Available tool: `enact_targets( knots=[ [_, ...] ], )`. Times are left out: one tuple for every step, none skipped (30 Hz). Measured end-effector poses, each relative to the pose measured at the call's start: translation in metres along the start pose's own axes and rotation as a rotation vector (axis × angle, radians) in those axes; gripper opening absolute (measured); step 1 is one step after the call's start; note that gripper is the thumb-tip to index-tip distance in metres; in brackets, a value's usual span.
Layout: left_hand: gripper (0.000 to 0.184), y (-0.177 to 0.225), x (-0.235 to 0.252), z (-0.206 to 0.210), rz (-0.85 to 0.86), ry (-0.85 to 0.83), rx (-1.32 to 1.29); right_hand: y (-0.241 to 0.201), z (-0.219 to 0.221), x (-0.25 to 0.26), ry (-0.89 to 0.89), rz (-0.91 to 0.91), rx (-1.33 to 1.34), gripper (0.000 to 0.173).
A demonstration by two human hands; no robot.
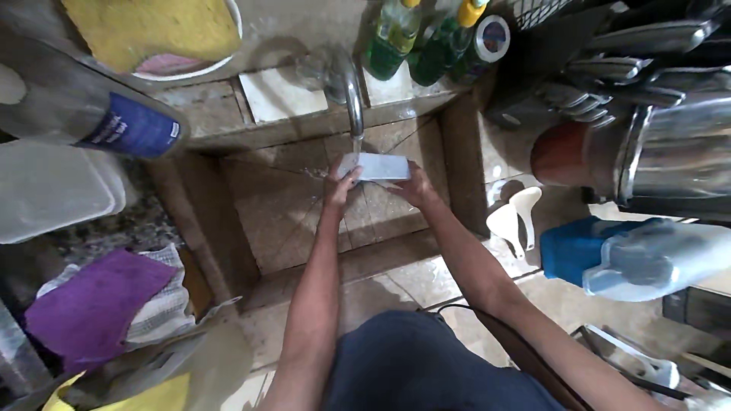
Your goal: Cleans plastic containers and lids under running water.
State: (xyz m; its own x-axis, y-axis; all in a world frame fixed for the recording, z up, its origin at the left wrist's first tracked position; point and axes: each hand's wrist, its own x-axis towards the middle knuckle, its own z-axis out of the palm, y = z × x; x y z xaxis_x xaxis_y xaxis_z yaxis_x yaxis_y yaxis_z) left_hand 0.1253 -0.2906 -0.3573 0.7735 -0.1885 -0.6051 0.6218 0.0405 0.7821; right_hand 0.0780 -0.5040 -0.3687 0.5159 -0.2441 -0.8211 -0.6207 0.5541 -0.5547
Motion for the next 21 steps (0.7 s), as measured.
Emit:
enact_targets(
  knots=[
    [0.083, -0.001, -0.001, -0.003, 0.020, 0.004, 0.053, 0.003, 0.002, 0.000, 0.003, 0.001, 0.036, 0.054],
    [0.084, -0.005, -0.002, -0.009, 0.035, 0.003, 0.062, 0.005, 0.009, -0.003, 0.023, -0.013, 0.025, 0.054],
    [0.077, -0.011, -0.004, -0.020, 0.039, -0.003, 0.028, 0.008, 0.022, -0.009, 0.035, -0.045, -0.034, 0.054],
    [0.065, -0.018, -0.008, -0.033, 0.029, 0.002, -0.049, 0.011, 0.039, -0.017, 0.044, -0.099, -0.140, 0.054],
    [0.054, -0.025, -0.013, -0.048, -0.009, 0.034, -0.143, 0.015, 0.058, -0.024, 0.050, -0.184, -0.279, 0.052],
    [0.055, -0.029, -0.017, -0.062, -0.076, 0.074, -0.255, 0.020, 0.077, -0.028, 0.036, -0.284, -0.408, 0.048],
    [0.060, -0.030, -0.023, -0.074, -0.144, 0.110, -0.341, 0.026, 0.093, -0.030, 0.021, -0.396, -0.520, 0.045],
    [0.063, -0.033, -0.028, -0.083, -0.195, 0.142, -0.383, 0.030, 0.105, -0.032, 0.001, -0.506, -0.611, 0.045],
    [0.065, -0.036, -0.031, -0.090, -0.227, 0.163, -0.403, 0.033, 0.115, -0.034, -0.012, -0.606, -0.686, 0.047],
    [0.065, -0.039, -0.034, -0.095, -0.247, 0.167, -0.412, 0.034, 0.120, -0.035, -0.020, -0.699, -0.723, 0.049],
    [0.068, -0.042, -0.035, -0.096, -0.267, 0.173, -0.416, 0.033, 0.122, -0.036, -0.036, -0.767, -0.733, 0.048],
    [0.075, -0.045, -0.035, -0.095, -0.286, 0.163, -0.407, 0.031, 0.120, -0.038, -0.074, -0.818, -0.730, 0.047],
    [0.078, -0.044, -0.036, -0.091, -0.303, 0.138, -0.398, 0.028, 0.116, -0.038, -0.126, -0.868, -0.733, 0.046],
    [0.071, -0.045, -0.036, -0.087, -0.309, 0.113, -0.392, 0.026, 0.111, -0.038, -0.192, -0.905, -0.742, 0.045],
    [0.060, -0.047, -0.035, -0.083, -0.298, 0.091, -0.388, 0.025, 0.106, -0.037, -0.246, -0.931, -0.753, 0.046],
    [0.053, -0.050, -0.033, -0.080, -0.273, 0.071, -0.390, 0.025, 0.102, -0.037, -0.275, -0.939, -0.764, 0.047],
    [0.048, -0.052, -0.030, -0.075, -0.244, 0.057, -0.381, 0.027, 0.095, -0.035, -0.271, -0.929, -0.767, 0.048],
    [0.044, -0.055, -0.025, -0.069, -0.202, 0.047, -0.380, 0.029, 0.087, -0.032, -0.231, -0.908, -0.760, 0.048],
    [0.044, -0.057, -0.021, -0.066, -0.137, 0.010, -0.375, 0.031, 0.077, -0.031, -0.191, -0.862, -0.734, 0.046],
    [0.049, -0.056, -0.017, -0.063, -0.058, -0.046, -0.330, 0.034, 0.066, -0.030, -0.147, -0.805, -0.690, 0.044],
    [0.057, -0.053, -0.016, -0.058, 0.012, -0.092, -0.222, 0.037, 0.054, -0.029, -0.098, -0.719, -0.631, 0.044]
  ],
)
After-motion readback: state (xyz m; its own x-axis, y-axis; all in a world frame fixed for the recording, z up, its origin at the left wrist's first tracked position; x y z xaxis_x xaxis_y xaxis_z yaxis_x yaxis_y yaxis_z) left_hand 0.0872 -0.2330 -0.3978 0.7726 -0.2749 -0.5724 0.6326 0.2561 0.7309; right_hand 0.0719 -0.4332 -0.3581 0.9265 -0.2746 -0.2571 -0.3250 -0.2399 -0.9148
